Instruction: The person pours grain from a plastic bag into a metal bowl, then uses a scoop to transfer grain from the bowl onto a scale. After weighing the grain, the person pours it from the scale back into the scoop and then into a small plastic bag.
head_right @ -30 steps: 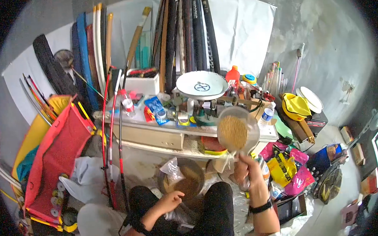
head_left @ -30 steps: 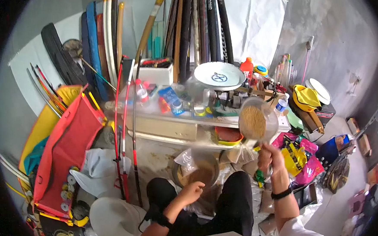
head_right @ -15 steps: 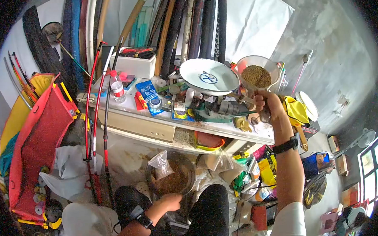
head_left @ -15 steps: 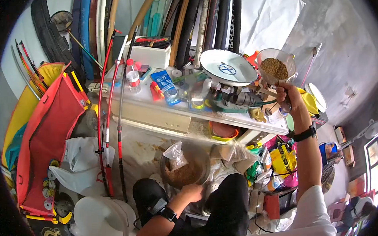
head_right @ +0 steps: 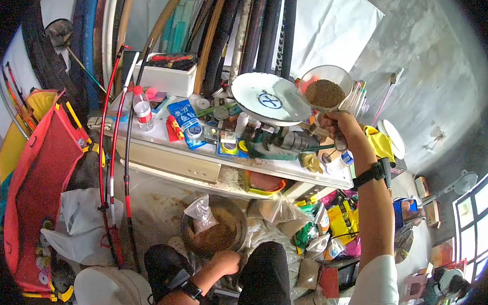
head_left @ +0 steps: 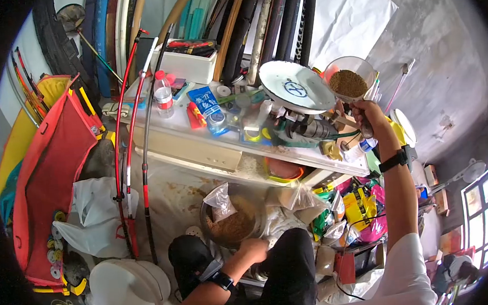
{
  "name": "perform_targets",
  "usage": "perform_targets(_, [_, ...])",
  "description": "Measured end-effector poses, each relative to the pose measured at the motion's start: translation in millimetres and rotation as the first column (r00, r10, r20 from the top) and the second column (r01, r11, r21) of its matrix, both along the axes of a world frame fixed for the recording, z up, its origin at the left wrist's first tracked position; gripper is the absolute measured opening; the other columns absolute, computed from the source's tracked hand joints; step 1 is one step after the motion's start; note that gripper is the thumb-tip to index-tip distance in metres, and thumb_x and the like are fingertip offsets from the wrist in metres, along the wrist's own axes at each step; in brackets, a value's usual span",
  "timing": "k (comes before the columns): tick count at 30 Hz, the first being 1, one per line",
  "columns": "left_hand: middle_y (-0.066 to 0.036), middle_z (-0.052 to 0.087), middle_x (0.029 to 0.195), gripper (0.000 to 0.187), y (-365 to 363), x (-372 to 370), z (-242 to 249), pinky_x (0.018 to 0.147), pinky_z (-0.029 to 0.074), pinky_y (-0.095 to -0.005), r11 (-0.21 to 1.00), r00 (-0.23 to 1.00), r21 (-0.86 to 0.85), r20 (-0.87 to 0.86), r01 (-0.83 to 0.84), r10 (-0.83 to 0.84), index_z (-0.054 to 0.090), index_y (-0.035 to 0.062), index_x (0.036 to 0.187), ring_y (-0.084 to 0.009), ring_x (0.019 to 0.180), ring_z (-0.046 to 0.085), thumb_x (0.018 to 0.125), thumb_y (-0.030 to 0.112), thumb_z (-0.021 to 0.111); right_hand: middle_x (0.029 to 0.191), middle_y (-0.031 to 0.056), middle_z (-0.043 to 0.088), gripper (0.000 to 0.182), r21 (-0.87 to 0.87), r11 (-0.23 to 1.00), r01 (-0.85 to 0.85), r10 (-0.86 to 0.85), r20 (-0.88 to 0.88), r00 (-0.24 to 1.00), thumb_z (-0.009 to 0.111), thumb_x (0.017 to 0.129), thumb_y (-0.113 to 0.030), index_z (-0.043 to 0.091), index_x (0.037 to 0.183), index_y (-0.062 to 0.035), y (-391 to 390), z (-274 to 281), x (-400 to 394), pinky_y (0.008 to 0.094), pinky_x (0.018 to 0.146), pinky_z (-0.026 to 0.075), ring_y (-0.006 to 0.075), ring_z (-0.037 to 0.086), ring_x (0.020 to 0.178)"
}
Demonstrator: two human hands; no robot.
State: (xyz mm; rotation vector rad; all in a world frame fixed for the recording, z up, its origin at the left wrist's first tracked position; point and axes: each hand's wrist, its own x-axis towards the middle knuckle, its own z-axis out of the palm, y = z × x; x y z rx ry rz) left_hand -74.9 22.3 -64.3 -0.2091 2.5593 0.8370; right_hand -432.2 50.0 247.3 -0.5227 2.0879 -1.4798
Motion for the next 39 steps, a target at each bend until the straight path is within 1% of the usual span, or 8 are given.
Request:
perform_targets(2, [-0.016, 0.065, 0.095, 0.022, 0, -3, -5, 0.074, 0.050, -0.0434, 1.000, 1.000, 0.000, 0.000, 0.003, -0.003, 0.065, 0.0043, 0.092, -0.0311, 0.089, 0.064, 0.075, 0.014, 0.054, 0.061, -0.0012, 0.048, 0.017, -0.004, 1.000, -0.007, 0.007, 0.011, 1.000, 0.046, 0.088, -0.014, 0.055, 0.077, -0.0044, -3, 0, -2, 0.0215, 0.042, 0.035, 0.0075, 0.041, 0.047])
perform_targets(5, [-0.020, 0.064, 0.088, 0.023, 4, -6, -20, 0.073, 0.049, -0.0457, 0.998, 0.996, 0.055, -0.084, -0.027, 0.031, 0.066, 0.0002, 0.084, -0.0360, 0.084, 0.062, 0.071, 0.017, 0.056, 0.061, -0.0001, 0.050, 0.018, -0.019, 1.000, -0.007, 0.007, 0.025, 1.000, 0.047, 0.087, -0.014, 0.056, 0.077, -0.0029, -5, -1, -4, 0.0217, 0.042, 0.035, 0.0081, 0.042, 0.047])
perform_targets(7, [-0.019, 0.065, 0.087, 0.022, 4, -7, -21, 0.072, 0.049, -0.0456, 0.998, 0.984, 0.050, -0.166, -0.050, 0.058, 0.066, 0.0006, 0.082, -0.0356, 0.082, 0.063, 0.071, 0.017, 0.056, 0.060, 0.0006, 0.051, 0.018, 0.092, 0.995, -0.036, 0.047, -0.118, 0.992, 0.048, 0.086, -0.013, 0.057, 0.077, -0.0014, -11, 3, 9, 0.0224, 0.042, 0.035, 0.0086, 0.043, 0.045])
perform_targets(16, [-0.017, 0.066, 0.085, 0.025, 0, -12, -11, 0.069, 0.051, -0.0439, 0.999, 0.975, 0.044, -0.218, -0.032, 0.041, 0.065, 0.0032, 0.089, -0.0338, 0.079, 0.064, 0.070, 0.016, 0.057, 0.057, 0.0002, 0.049, 0.020, 0.125, 0.988, -0.090, 0.113, -0.187, 0.976, 0.051, 0.085, -0.015, 0.055, 0.070, -0.0029, -18, 6, 9, 0.0255, 0.040, 0.036, 0.0097, 0.044, 0.043])
perform_targets(20, [-0.017, 0.066, 0.087, 0.024, -2, -15, -3, 0.070, 0.051, -0.0442, 0.999, 0.978, 0.045, -0.208, -0.015, 0.024, 0.065, 0.0036, 0.089, -0.0337, 0.080, 0.064, 0.070, 0.016, 0.057, 0.055, 0.0004, 0.048, 0.020, 0.161, 0.983, -0.084, 0.121, -0.232, 0.965, 0.050, 0.085, -0.014, 0.054, 0.069, -0.0032, -23, 6, 12, 0.0263, 0.040, 0.036, 0.0098, 0.044, 0.043])
perform_targets(22, [-0.013, 0.066, 0.096, 0.024, -4, -17, 11, 0.073, 0.050, -0.0421, 0.999, 0.995, 0.015, -0.091, 0.042, -0.040, 0.063, 0.0069, 0.097, -0.0288, 0.090, 0.064, 0.077, 0.016, 0.054, 0.054, 0.0009, 0.047, 0.020, 0.187, 0.979, -0.082, 0.130, -0.261, 0.956, 0.050, 0.085, -0.013, 0.053, 0.068, -0.0023, -25, 4, 9, 0.0264, 0.040, 0.035, 0.0101, 0.044, 0.043])
perform_targets(25, [-0.013, 0.066, 0.096, 0.024, -4, -20, 7, 0.073, 0.051, -0.0417, 0.999, 0.996, 0.023, -0.074, 0.049, -0.047, 0.063, 0.0070, 0.097, -0.0286, 0.090, 0.064, 0.078, 0.017, 0.054, 0.054, 0.0013, 0.047, 0.019, 0.222, 0.969, -0.106, 0.176, -0.322, 0.930, 0.049, 0.084, -0.013, 0.054, 0.069, -0.0017, -28, 5, 13, 0.0265, 0.040, 0.035, 0.0104, 0.044, 0.043])
perform_targets(39, [-0.012, 0.065, 0.099, 0.023, -2, -30, -1, 0.075, 0.051, -0.0411, 0.999, 0.998, 0.015, -0.045, 0.046, -0.046, 0.065, 0.0081, 0.096, -0.0274, 0.092, 0.063, 0.078, 0.018, 0.053, 0.054, 0.0012, 0.046, 0.017, 0.251, 0.965, -0.079, 0.163, -0.332, 0.929, 0.049, 0.085, -0.013, 0.054, 0.073, -0.0012, -35, 1, 7, 0.0263, 0.038, 0.037, 0.0111, 0.045, 0.042])
